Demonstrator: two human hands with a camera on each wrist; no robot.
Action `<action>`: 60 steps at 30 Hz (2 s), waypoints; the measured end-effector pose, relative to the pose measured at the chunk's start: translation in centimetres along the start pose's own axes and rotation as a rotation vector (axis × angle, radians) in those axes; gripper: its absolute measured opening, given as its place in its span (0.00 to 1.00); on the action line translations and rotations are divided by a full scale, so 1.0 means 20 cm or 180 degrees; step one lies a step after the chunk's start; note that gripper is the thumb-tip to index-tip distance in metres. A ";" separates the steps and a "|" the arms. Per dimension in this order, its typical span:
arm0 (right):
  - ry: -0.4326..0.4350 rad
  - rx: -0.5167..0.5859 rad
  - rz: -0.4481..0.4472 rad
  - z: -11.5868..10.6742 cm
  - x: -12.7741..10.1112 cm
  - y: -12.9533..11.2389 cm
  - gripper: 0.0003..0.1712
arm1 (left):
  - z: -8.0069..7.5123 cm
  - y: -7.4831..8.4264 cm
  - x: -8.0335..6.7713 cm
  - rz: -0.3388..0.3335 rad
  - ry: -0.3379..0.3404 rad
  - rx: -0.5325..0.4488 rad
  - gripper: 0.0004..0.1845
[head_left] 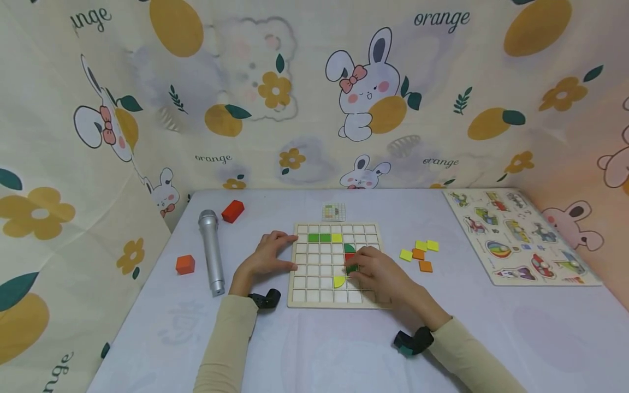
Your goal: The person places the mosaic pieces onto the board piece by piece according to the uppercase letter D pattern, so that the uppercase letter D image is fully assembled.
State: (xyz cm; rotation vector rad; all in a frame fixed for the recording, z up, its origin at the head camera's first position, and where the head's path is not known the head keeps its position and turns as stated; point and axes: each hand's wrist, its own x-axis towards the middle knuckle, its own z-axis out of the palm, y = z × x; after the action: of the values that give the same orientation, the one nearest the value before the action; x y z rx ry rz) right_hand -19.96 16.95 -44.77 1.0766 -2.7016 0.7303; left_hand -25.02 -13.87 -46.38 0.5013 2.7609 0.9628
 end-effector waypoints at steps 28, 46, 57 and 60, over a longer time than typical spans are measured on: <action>0.0309 -0.0257 0.1463 -0.27 -0.31 0.42 0.19 | 0.00 0.00 -0.01 0.0006 0.0010 -0.0001 0.40; 0.0207 -0.0241 0.1541 -0.26 -0.34 0.46 0.15 | 0.01 0.00 0.00 -0.0002 -0.0001 -0.0001 0.41; 0.0167 -0.0234 0.1446 -0.28 -0.31 0.45 0.14 | 0.00 -0.01 0.00 0.0015 0.0001 -0.0034 0.41; 0.0317 -0.0157 0.1293 -0.28 -0.27 0.40 0.13 | 0.00 -0.01 0.00 0.0001 0.0002 -0.0023 0.41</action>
State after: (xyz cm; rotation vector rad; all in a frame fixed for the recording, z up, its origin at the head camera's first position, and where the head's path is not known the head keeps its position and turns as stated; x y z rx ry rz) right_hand -21.68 27.88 -44.55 0.4660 -2.8618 0.7434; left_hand -24.99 -13.97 -46.47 0.5003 2.7568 0.9728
